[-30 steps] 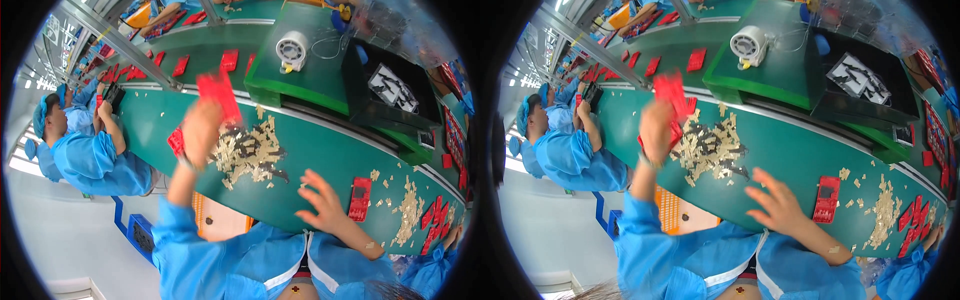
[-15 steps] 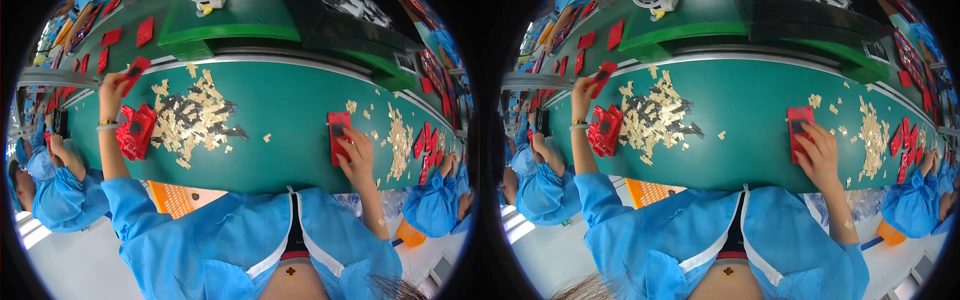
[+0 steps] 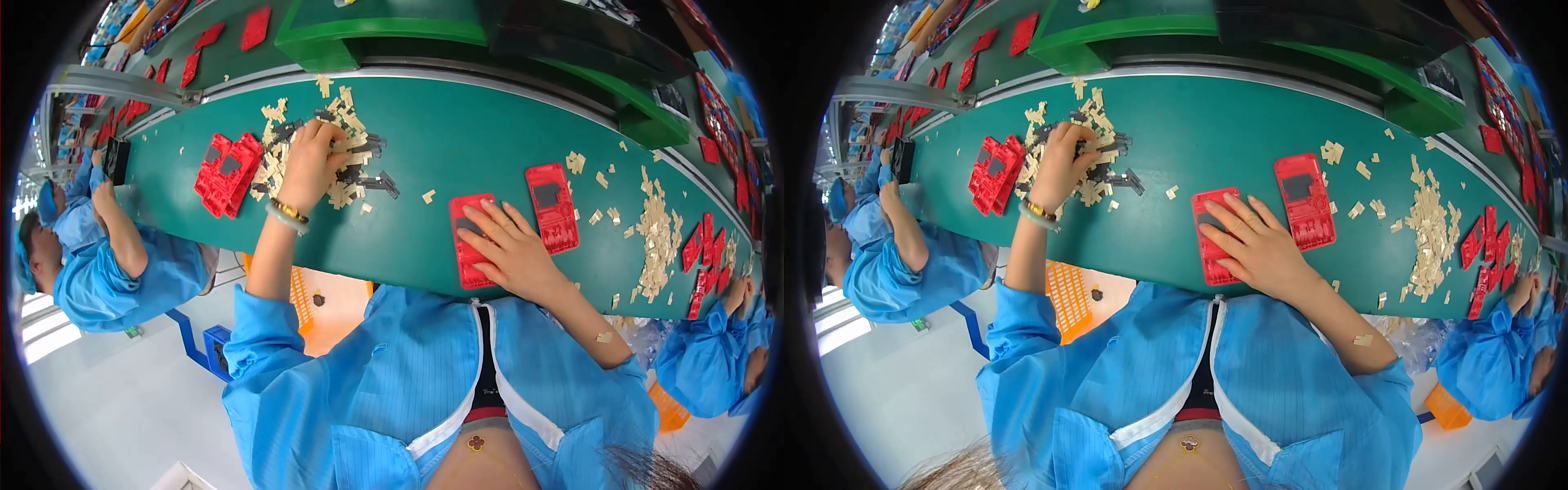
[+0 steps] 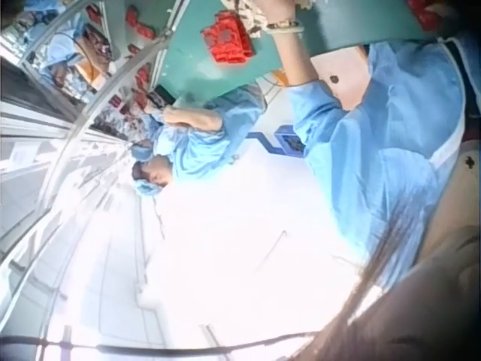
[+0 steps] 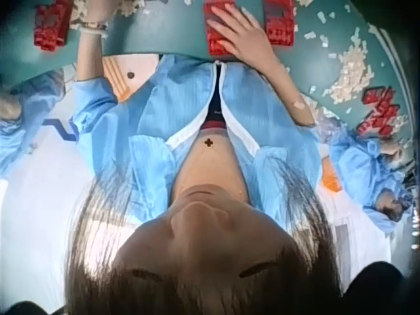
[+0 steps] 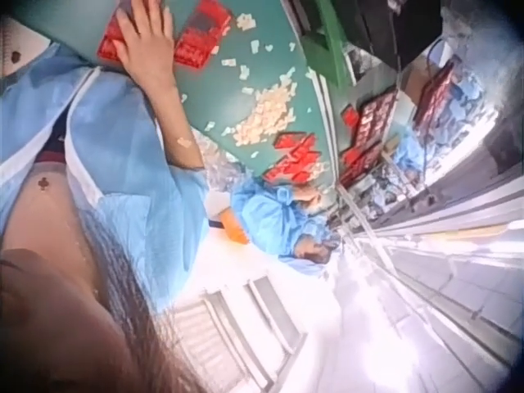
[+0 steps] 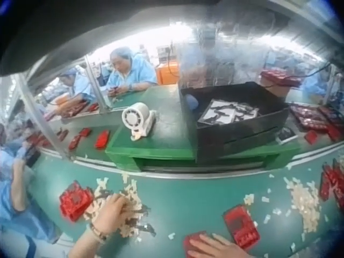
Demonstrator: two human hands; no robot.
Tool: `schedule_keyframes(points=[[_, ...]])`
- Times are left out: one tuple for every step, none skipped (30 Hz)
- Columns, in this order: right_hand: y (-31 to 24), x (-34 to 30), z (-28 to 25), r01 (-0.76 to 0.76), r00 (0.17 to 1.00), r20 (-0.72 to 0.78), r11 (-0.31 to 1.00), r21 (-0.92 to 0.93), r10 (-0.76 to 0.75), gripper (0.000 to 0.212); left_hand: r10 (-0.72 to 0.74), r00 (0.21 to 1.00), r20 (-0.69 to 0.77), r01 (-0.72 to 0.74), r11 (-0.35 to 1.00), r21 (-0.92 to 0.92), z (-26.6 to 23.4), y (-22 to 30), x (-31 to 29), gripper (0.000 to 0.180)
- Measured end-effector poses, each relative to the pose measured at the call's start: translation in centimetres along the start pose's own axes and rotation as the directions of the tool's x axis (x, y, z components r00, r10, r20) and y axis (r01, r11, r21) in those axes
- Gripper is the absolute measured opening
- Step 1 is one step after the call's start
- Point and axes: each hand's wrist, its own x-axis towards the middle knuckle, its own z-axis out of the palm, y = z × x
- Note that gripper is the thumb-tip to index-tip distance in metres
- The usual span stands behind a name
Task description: The person inserts small gold-colored components into red plastic electronic housings by hand at an assembly line workstation.
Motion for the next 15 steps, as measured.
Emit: schedule_keyframes(points=[[0.1,0.3,-0.1,-0.001,1.000,-0.010,1.000,-0.005,0.001,0.055,0.009,1.000,-0.005,-0.009,1.000,0.005,-0.1,-0.8,0.2,0.018],[0.1,0.9,-0.1,0.044,0.999,-0.003,0.999,-0.013,-0.044,0.053,0.021,0.998,0.055,-0.020,1.000,-0.020,-0.3,-1.5,0.4,0.017],[0.1,1.2,-0.2,0.078,0.997,0.008,0.997,-0.025,-0.078,0.051,0.041,0.992,0.117,-0.035,0.998,-0.054,-0.5,-1.4,1.1,0.016],[0.1,1.5,-0.4,0.066,0.998,0.000,0.997,-0.032,-0.066,0.051,0.057,0.992,0.115,-0.051,0.997,-0.058,-0.8,-1.4,1.3,0.016],[0.0,1.8,-0.6,0.059,0.998,-0.033,0.997,-0.040,-0.060,0.049,-0.073,0.992,0.103,0.087,0.986,-0.144,-1.4,-1.4,1.2,0.014],[-0.1,2.1,-0.7,0.048,0.997,-0.064,0.998,-0.045,-0.051,0.046,-0.202,0.974,0.107,0.222,0.947,-0.232,-2.0,-0.8,1.1,0.012],[-0.2,2.9,-0.9,0.040,0.997,-0.068,0.998,-0.051,-0.044,0.046,-0.199,0.978,0.070,0.208,0.962,-0.174,-2.6,0.1,1.0,0.008],[-0.3,4.0,-1.1,0.028,0.984,-0.179,0.999,0.029,-0.022,0.043,-0.190,0.979,0.070,0.200,0.963,-0.178,-2.7,0.7,0.8,0.008],[-0.5,5.2,-1.1,0.017,0.959,-0.282,0.994,0.107,0.014,0.041,-0.136,0.990,0.019,0.138,0.983,-0.124,-2.4,1.2,0.7,0.008],[-0.8,6.9,-1.3,0.046,0.937,-0.349,0.978,0.204,0.028,0.039,-0.086,0.996,-0.033,0.084,0.995,-0.063,-2.4,1.6,0.5,0.008],[-1.2,8.6,-1.8,0.090,0.903,-0.428,0.949,0.301,0.050,0.037,-0.011,0.998,-0.069,0.007,0.998,-0.058,-3.1,2.6,0.7,0.007],[-2.1,10.7,-2.5,0.098,0.888,-0.431,0.847,0.523,0.163,0.032,-0.006,0.998,-0.067,0.002,0.998,-0.063,-2.9,3.1,0.6,0.007],[-2.8,12.6,-3.0,0.113,0.872,-0.406,0.695,0.710,0.272,0.027,-0.102,0.994,-0.038,0.085,0.944,-0.319,-2.5,3.9,0.4,0.006],[-2.6,14.2,-2.5,0.111,0.872,-0.406,0.697,0.708,0.274,0.027,-0.189,0.982,0.015,0.166,0.820,-0.547,-2.3,4.6,0.2,0.005],[-2.2,15.7,-1.7,0.134,0.871,-0.400,0.644,0.753,0.286,0.023,-0.228,0.970,0.082,0.228,0.743,-0.630,-2.2,5.4,0.0,0.004]])
